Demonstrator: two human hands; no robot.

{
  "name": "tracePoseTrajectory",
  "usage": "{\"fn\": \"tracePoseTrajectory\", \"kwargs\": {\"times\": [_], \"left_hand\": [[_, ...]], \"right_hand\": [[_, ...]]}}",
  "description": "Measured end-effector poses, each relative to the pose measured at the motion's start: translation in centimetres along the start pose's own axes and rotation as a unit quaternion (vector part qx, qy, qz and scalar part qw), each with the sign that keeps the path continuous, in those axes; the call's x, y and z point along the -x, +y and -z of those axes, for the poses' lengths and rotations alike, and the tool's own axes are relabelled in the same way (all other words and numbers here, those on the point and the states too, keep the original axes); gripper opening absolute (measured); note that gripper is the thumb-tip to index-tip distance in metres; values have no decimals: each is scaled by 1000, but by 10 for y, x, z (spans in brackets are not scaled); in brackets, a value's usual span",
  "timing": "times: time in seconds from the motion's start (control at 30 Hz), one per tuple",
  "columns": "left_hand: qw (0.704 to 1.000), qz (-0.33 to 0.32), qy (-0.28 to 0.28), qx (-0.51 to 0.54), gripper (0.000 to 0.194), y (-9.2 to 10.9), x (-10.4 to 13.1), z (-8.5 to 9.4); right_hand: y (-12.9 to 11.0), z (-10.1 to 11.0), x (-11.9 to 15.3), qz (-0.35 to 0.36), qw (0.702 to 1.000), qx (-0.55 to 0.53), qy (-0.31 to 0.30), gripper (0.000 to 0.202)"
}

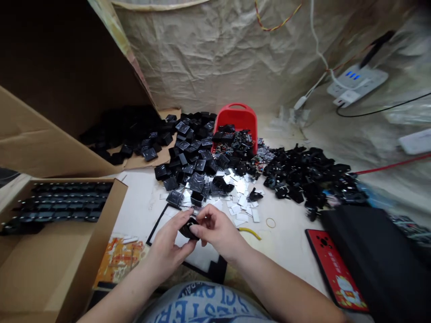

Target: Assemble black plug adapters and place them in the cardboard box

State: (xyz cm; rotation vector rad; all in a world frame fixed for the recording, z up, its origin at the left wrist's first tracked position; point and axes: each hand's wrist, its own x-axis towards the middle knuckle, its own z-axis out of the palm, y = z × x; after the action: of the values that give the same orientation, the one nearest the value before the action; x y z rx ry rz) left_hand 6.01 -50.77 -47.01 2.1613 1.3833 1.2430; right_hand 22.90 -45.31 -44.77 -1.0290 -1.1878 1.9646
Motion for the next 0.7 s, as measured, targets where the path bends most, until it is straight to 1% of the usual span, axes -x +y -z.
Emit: {"fn": "tracePoseTrajectory", "kwargs": {"times": [0.1, 0.2, 0.27, 0.33, 0.37, 0.4, 0.43, 0.47, 0.5, 0.53, 0.57, 0.6, 0.63, 0.67, 0.7], "left_hand": [[1000, -19, -5, 3, 55, -1, 1, -3], [1000, -25, -13, 7, 54, 2, 1, -8], [1000, -13, -21, 11, 53, 5, 0, -12], [998, 42, -39, 23, 51, 7, -1, -14], [995, 84, -48, 35, 50, 6, -2, -15], [988, 134, -53, 47, 48, 4, -3, -14], [979, 186, -52, 59, 47, 2, -5, -14], [968, 234, -53, 73, 47, -1, -7, -13], [956, 274, -58, 89, 48, -5, -10, -12], [942, 308, -75, 110, 51, -8, -12, -13], [928, 331, -105, 138, 54, -11, -16, -15], [913, 344, -143, 169, 57, -13, -20, -18], [899, 348, -180, 197, 59, -15, -24, -22], [888, 348, -211, 217, 60, -16, -28, -27], [883, 344, -229, 224, 61, -17, -33, -33]], "right_hand": [[5, 6, 2, -19, 999, -7, -28, 46], [13, 9, 7, -19, 999, -3, -28, 49], [17, 12, 9, -23, 999, 16, -24, 49], [14, 21, 7, -11, 997, 62, -32, 47], [11, 30, 4, 9, 995, 95, -28, 46], [5, 42, -1, 42, 990, 134, -7, 45], [-1, 56, -9, 84, 980, 176, 27, 46], [-8, 72, -18, 127, 962, 225, 85, 47], [-14, 89, -30, 174, 930, 283, 156, 53], [-19, 105, -44, 209, 895, 341, 195, 63], [-22, 118, -58, 231, 865, 393, 209, 71], [-23, 128, -73, 234, 840, 439, 216, 71], [-23, 132, -87, 230, 821, 474, 221, 68], [-21, 132, -100, 230, 813, 487, 222, 65], [-18, 127, -111, 229, 808, 496, 221, 63]]}}
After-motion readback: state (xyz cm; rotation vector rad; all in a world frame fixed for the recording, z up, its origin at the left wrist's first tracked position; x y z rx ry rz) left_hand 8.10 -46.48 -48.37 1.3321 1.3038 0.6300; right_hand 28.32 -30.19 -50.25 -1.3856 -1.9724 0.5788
